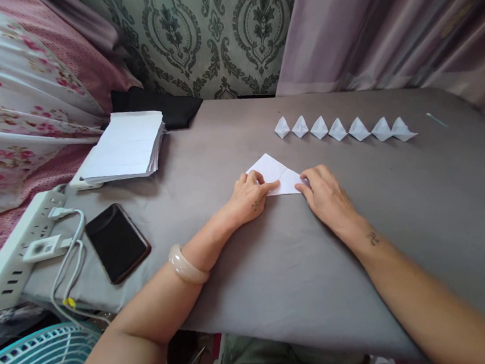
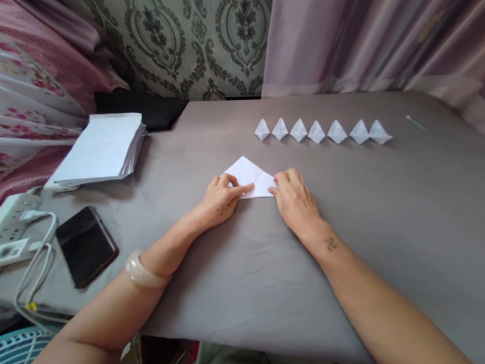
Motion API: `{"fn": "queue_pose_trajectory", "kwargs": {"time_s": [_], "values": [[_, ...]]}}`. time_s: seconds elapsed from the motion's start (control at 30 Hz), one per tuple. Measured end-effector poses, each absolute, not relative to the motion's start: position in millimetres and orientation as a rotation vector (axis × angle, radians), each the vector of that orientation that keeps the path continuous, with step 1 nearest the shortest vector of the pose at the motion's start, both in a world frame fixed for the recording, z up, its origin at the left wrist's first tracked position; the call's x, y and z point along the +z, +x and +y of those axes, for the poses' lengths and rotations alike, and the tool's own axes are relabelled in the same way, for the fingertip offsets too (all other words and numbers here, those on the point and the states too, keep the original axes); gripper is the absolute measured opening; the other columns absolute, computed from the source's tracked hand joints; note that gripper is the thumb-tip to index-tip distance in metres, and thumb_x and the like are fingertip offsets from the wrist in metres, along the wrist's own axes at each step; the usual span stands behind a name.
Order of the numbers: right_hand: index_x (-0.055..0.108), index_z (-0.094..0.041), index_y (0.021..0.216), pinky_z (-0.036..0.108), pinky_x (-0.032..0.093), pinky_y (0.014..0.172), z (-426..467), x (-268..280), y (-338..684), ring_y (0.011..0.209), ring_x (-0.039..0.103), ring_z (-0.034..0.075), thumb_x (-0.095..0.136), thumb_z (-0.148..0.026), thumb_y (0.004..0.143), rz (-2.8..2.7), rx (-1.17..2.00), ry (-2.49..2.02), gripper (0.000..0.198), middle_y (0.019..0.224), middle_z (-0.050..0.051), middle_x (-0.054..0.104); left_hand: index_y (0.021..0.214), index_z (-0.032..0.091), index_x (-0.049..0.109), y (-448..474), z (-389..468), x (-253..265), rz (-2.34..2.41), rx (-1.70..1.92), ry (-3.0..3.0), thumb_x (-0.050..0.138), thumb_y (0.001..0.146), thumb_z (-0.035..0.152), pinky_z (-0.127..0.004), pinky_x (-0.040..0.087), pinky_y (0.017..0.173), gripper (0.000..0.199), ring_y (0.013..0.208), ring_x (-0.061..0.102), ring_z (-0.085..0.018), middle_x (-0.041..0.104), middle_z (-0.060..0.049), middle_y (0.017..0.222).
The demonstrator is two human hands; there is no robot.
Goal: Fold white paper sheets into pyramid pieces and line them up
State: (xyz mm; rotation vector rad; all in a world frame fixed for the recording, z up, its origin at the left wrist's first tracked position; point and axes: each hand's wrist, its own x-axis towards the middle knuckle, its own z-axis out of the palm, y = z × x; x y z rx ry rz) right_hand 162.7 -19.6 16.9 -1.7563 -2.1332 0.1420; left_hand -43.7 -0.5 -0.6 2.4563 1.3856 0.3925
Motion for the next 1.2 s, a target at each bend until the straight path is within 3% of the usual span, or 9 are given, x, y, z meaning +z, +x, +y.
{"fn": "queue_pose_trajectory", "kwargs": {"time_s": [0.13,0.3,0.47,0.83,0.93,1.03,1.07,1.2], "values": [[0.062,-0.014,0.113,0.04,0.045,0.089,-41,21,133,0.102,0.052,0.027,0.033,-0.019,0.096,-2.371,0.006,-1.499,0.033,0.111,0.014,0.059,0.131,0.036,0.056,-42,0,2,1.396,0.361,2.441,0.038,0.092,0.018,-0.044,0.038,0.091,0.047,0.097,0.043,-0.024,0.048,-0.01,0.114],[0.059,-0.011,0.121,0.041,0.046,0.086,-59,23,108,0.101,0.052,0.029,0.04,-0.037,0.097,-2.495,-0.06,-1.601,0.041,0.114,0.017,0.059,0.131,0.036,0.057,-40,-2,11,1.468,0.294,2.392,0.039,0.092,0.021,-0.043,0.037,0.089,0.045,0.097,0.042,-0.025,0.048,-0.01,0.115],[0.051,-0.008,0.134,0.04,0.046,0.086,-64,29,107,0.101,0.051,0.028,0.037,-0.042,0.098,-2.517,-0.106,-1.731,0.051,0.114,0.017,0.058,0.13,0.038,0.057,-41,-5,15,1.487,0.272,2.388,0.04,0.093,0.024,-0.042,0.036,0.088,0.043,0.098,0.041,-0.024,0.048,-0.01,0.117],[0.062,0.0,0.113,0.039,0.05,0.07,-64,31,113,0.094,0.052,0.031,0.041,-0.039,0.096,-2.403,-0.131,-1.954,0.048,0.102,0.022,0.057,0.128,0.039,0.059,-42,-6,15,1.51,0.306,2.349,0.038,0.094,0.027,-0.043,0.035,0.09,0.041,0.102,0.043,-0.026,0.049,-0.009,0.119],[0.062,-0.001,0.113,0.037,0.05,0.068,-64,32,115,0.095,0.052,0.03,0.041,-0.037,0.096,-2.404,-0.151,-1.921,0.045,0.102,0.022,0.058,0.129,0.03,0.058,-47,-4,15,1.632,0.383,2.269,0.051,0.089,0.039,-0.046,0.034,0.095,0.041,0.11,0.042,-0.029,0.047,-0.011,0.124],[0.062,-0.002,0.114,0.036,0.05,0.066,-62,31,116,0.096,0.051,0.03,0.039,-0.034,0.096,-2.391,-0.148,-1.904,0.044,0.103,0.021,0.058,0.128,0.017,0.056,-52,1,16,1.815,0.488,2.1,0.064,0.075,0.056,-0.048,0.031,0.101,0.066,0.12,0.038,-0.034,0.044,-0.016,0.13],[0.062,-0.002,0.114,0.036,0.05,0.066,-61,30,117,0.097,0.052,0.03,0.038,-0.034,0.097,-2.382,-0.14,-1.904,0.043,0.104,0.021,0.058,0.125,0.016,0.057,-54,3,16,1.855,0.521,2.043,0.065,0.074,0.057,-0.048,0.031,0.102,0.065,0.121,0.038,-0.034,0.045,-0.016,0.129],[0.062,-0.003,0.115,0.036,0.05,0.07,-53,27,123,0.102,0.052,0.03,0.036,-0.033,0.098,-2.324,-0.096,-1.913,0.043,0.11,0.021,0.057,0.104,0.016,0.065,-55,9,19,1.96,0.595,1.859,0.061,0.082,0.04,-0.041,0.036,0.099,0.033,0.111,0.047,-0.028,0.056,-0.013,0.112]]}}
